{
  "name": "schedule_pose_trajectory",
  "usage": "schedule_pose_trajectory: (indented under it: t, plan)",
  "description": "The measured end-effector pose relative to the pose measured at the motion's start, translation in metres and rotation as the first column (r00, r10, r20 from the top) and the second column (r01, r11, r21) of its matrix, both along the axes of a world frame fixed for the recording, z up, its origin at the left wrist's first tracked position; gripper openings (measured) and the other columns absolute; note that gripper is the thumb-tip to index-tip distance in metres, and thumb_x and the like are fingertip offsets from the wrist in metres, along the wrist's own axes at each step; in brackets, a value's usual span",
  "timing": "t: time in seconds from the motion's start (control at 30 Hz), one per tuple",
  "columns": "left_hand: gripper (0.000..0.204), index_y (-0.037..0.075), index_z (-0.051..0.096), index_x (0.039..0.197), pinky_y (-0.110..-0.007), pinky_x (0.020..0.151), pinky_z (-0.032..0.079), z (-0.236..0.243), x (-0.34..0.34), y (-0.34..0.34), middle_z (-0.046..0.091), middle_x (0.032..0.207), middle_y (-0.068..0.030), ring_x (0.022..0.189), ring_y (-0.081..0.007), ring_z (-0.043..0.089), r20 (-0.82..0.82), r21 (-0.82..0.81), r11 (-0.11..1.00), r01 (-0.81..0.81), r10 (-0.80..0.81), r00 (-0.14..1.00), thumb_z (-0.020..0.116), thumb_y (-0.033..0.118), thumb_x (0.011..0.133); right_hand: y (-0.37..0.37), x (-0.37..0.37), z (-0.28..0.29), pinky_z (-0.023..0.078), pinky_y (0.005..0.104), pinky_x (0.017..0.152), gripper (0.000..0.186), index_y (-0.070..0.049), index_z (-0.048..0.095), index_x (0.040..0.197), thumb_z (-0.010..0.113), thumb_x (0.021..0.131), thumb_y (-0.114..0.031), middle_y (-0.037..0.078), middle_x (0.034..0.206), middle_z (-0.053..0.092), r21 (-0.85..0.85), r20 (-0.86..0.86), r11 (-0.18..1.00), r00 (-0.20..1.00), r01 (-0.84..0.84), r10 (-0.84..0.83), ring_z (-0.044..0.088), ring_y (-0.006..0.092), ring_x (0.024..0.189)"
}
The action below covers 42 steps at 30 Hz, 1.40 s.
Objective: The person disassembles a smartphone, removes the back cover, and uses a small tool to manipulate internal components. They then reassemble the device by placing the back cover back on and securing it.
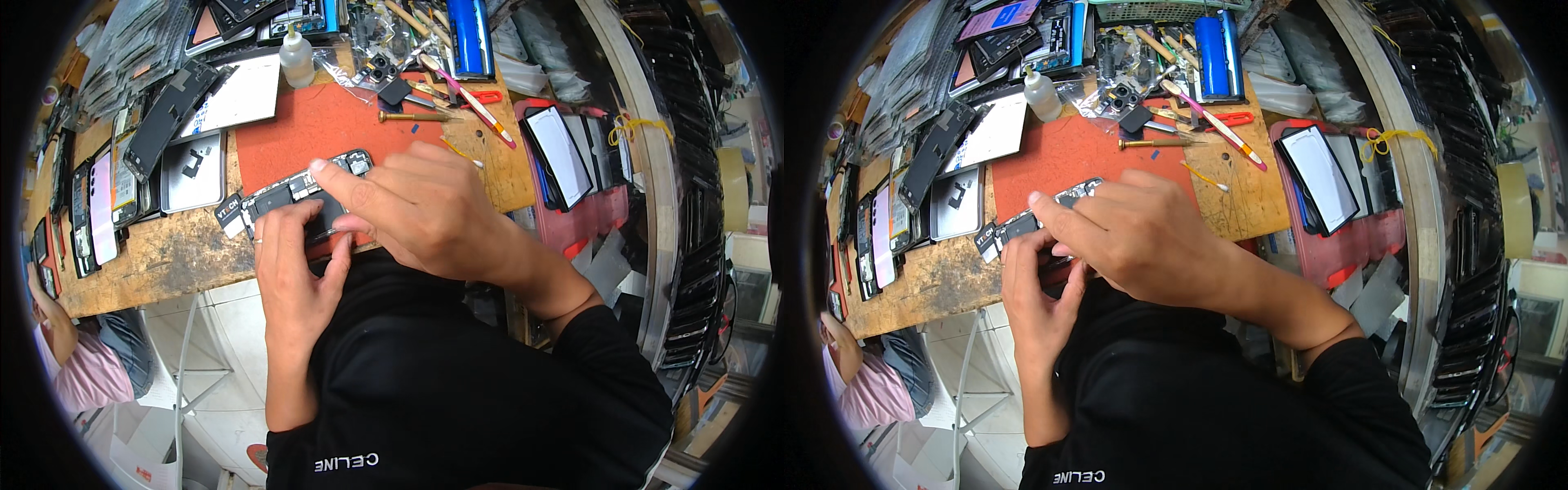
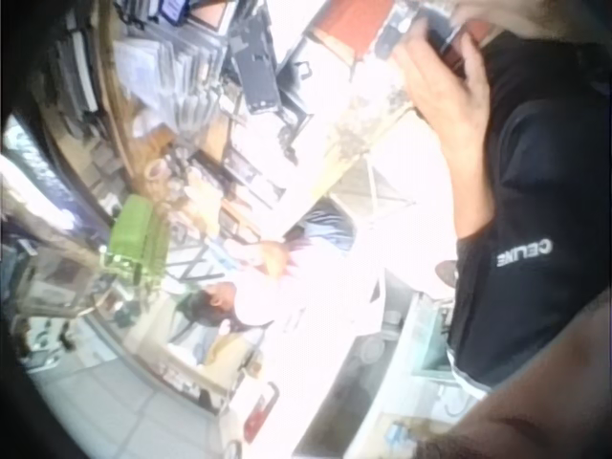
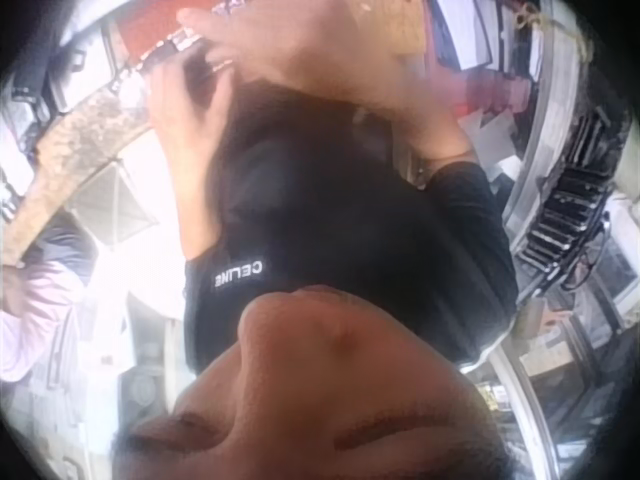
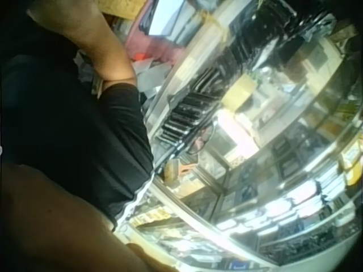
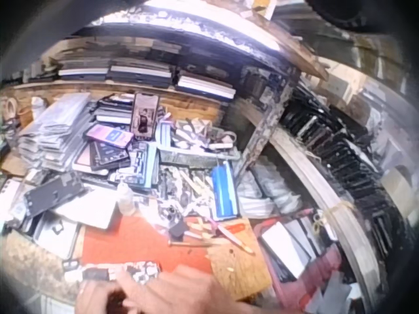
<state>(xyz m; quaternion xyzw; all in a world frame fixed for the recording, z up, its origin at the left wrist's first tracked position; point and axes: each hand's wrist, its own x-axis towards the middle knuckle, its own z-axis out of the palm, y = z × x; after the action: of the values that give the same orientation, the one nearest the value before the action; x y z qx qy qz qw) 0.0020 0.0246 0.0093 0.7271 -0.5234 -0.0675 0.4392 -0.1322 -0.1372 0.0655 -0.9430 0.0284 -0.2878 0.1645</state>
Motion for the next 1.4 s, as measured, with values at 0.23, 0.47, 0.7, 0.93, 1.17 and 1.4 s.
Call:
schedule_pose_trajectory:
  t: [0.23,0.47,0.7,0.93,1.17,1.4]
  plan:
    - [0.032,-0.003,0.066,0.125,-0.044,0.093,0.056,0.001,0.009,0.005,0.071,0.113,-0.0194,0.101,-0.0391,0.068,-0.064,0.035,0.999,0.005,-0.002,0.998,0.074,-0.006,0.094,0.000,0.000,-0.003,0.046,0.0379,0.063,0.055,-0.001,0.075,0.136,0.087,0.085,-0.019,0.004,0.082,0.066,0.014,0.075,1.000,0.997,-0.028,0.027,0.065,0.0235,0.074]
    - [0.024,-0.005,0.061,0.138,-0.031,0.100,0.059,0.001,0.051,0.020,0.073,0.117,-0.0106,0.108,-0.0151,0.071,-0.547,-0.013,0.992,-0.123,0.096,0.832,0.056,0.003,0.116,0.004,-0.001,-0.003,0.047,0.0382,0.063,0.053,-0.002,0.075,0.135,0.087,0.085,-0.013,0.006,0.081,0.065,0.029,0.055,0.999,0.998,-0.027,0.025,0.065,0.0245,0.072]
    - [0.021,-0.006,0.064,0.132,-0.032,0.100,0.059,-0.004,0.047,0.020,0.073,0.114,-0.0100,0.108,-0.0146,0.071,-0.525,-0.023,0.987,-0.158,0.123,0.842,0.053,0.000,0.116,0.003,-0.002,-0.008,0.052,0.0401,0.067,0.055,0.000,0.073,0.138,0.088,0.086,-0.010,0.008,0.083,0.067,0.045,0.044,0.999,0.999,-0.012,0.010,0.066,0.0281,0.071]
    - [0.021,0.001,0.074,0.119,-0.044,0.093,0.055,0.001,0.028,0.016,0.072,0.109,-0.0166,0.101,-0.0367,0.070,-0.048,0.032,0.994,-0.106,0.107,0.993,0.064,-0.005,0.100,-0.013,-0.035,-0.019,0.061,0.0323,0.070,0.048,0.008,0.047,0.159,0.056,0.115,-0.007,0.010,0.094,0.069,0.665,0.177,0.736,0.932,0.123,-0.315,0.069,0.0157,0.075]
    - [0.042,0.018,0.079,0.137,-0.051,0.105,0.044,0.010,-0.007,-0.002,0.063,0.126,-0.0148,0.121,-0.0353,0.058,0.391,0.254,0.967,0.036,-0.137,0.910,0.080,0.027,0.097,-0.026,-0.061,-0.044,0.059,0.0462,0.077,0.042,-0.003,0.062,0.147,0.066,0.105,-0.004,0.020,0.112,0.076,0.449,-0.212,0.729,0.854,0.516,-0.475,0.076,0.0392,0.093]
    - [0.041,0.016,0.082,0.132,-0.048,0.103,0.046,0.026,0.001,-0.001,0.064,0.121,-0.0140,0.116,-0.0336,0.059,0.319,0.297,0.949,0.109,-0.206,0.925,0.083,0.020,0.092,-0.021,-0.050,-0.075,0.058,0.0467,0.073,0.037,-0.004,0.069,0.134,0.072,0.097,-0.004,0.013,0.101,0.069,0.165,-0.046,0.856,0.871,0.489,-0.489,0.073,0.0358,0.085]
